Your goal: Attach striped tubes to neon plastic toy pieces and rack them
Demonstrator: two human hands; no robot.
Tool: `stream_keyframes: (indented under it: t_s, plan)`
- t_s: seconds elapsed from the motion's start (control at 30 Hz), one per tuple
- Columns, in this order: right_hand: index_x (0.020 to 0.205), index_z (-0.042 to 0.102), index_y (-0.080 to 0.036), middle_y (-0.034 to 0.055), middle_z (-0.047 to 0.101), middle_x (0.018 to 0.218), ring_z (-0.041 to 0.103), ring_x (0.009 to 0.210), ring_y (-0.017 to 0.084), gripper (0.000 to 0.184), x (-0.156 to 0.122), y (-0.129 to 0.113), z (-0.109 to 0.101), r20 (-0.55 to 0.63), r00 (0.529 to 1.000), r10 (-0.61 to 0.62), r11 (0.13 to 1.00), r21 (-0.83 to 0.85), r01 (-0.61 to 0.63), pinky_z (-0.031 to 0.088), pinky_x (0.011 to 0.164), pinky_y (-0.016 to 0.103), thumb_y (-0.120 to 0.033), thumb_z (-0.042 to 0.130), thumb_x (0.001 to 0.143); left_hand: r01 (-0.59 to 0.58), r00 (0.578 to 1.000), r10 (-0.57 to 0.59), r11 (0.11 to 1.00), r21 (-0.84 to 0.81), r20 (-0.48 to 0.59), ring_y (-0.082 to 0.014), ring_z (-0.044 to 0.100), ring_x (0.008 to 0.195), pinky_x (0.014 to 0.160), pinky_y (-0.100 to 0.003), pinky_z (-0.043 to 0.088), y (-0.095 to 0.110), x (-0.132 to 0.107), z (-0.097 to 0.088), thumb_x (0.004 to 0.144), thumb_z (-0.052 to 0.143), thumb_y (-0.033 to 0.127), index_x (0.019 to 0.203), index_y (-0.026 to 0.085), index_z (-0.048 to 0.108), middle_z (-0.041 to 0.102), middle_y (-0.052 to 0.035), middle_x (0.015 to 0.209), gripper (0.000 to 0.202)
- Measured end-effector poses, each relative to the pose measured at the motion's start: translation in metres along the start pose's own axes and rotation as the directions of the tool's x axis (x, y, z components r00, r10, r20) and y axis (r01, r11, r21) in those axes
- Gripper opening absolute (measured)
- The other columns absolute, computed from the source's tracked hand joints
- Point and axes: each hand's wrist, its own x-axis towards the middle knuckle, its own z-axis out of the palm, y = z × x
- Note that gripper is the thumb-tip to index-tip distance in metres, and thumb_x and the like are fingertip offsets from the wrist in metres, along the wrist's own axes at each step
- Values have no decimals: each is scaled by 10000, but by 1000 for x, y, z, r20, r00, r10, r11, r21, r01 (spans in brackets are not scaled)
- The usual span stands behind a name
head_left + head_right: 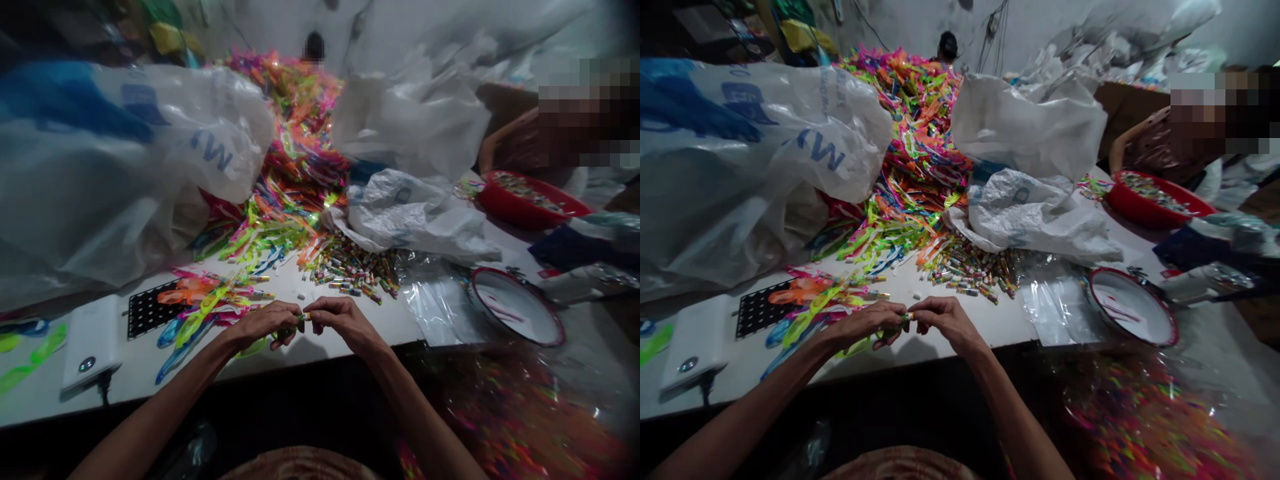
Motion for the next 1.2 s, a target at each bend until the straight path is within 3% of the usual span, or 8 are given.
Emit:
stream_keyframes:
  t_s: [0.27,0.47,0.6,0.7,0.77,0.93,1.07,1.2]
  plan:
    - [828,716,-153,13,602,647,543,596,118,192,-4,-3,7,-27,999,-41,997,-72,39,424,601,255,-314,655,743,21,999,-25,996,92,44,-86,396,446,424,-212,301,3,-4,-2,842,394,510,785,145,564,467,27,548,407]
    - [814,726,-177,21,595,727,565,637,129,170,-7,-6,11,-17,996,-86,989,-124,83,444,593,246,-309,680,718,-5,998,-6,987,161,66,-73,387,432,420,-202,295,1,-8,2,839,406,536,790,152,545,445,37,555,412]
    - [843,723,-174,27,614,757,573,676,134,173,-1,-2,17,38,997,-64,985,-159,69,446,617,245,-293,661,732,-17,999,30,921,389,-28,-88,427,491,492,-210,332,1,-16,-2,865,363,510,753,160,553,469,25,562,414]
    - [989,684,-169,39,645,817,576,690,144,304,8,9,5,19,1000,-11,974,-224,15,453,628,263,-309,663,720,-10,981,137,749,662,-140,-130,498,633,611,-240,364,5,-35,-25,884,336,462,725,176,572,556,-13,672,403]
    - [1023,668,-157,62,651,863,574,703,161,333,12,18,-15,-120,991,-58,915,-404,5,451,631,282,-292,653,719,63,952,191,648,759,-241,-158,522,679,651,-266,375,7,-55,-51,878,330,439,737,188,579,588,-29,729,381]
    - [867,700,-179,44,639,744,553,683,177,170,10,23,-70,-358,888,-289,672,-736,-78,429,671,318,-223,598,738,241,814,308,593,768,-493,-217,564,709,659,-310,405,-3,-90,-101,814,384,455,751,240,590,635,-33,786,305]
    - [921,672,-178,40,636,801,553,649,144,225,13,11,-46,-395,887,-242,835,-550,-17,444,616,280,-312,627,746,190,848,287,619,762,-445,-221,561,772,712,-326,411,-11,-70,-70,845,358,475,826,249,589,635,-30,821,324]
    - [1091,562,-192,0,620,751,555,541,102,450,17,1,13,-68,997,-43,995,-96,36,449,499,224,-398,682,709,58,936,248,591,804,-250,-203,518,791,707,-321,390,-9,-32,-16,887,306,481,796,216,545,599,-34,807,369]
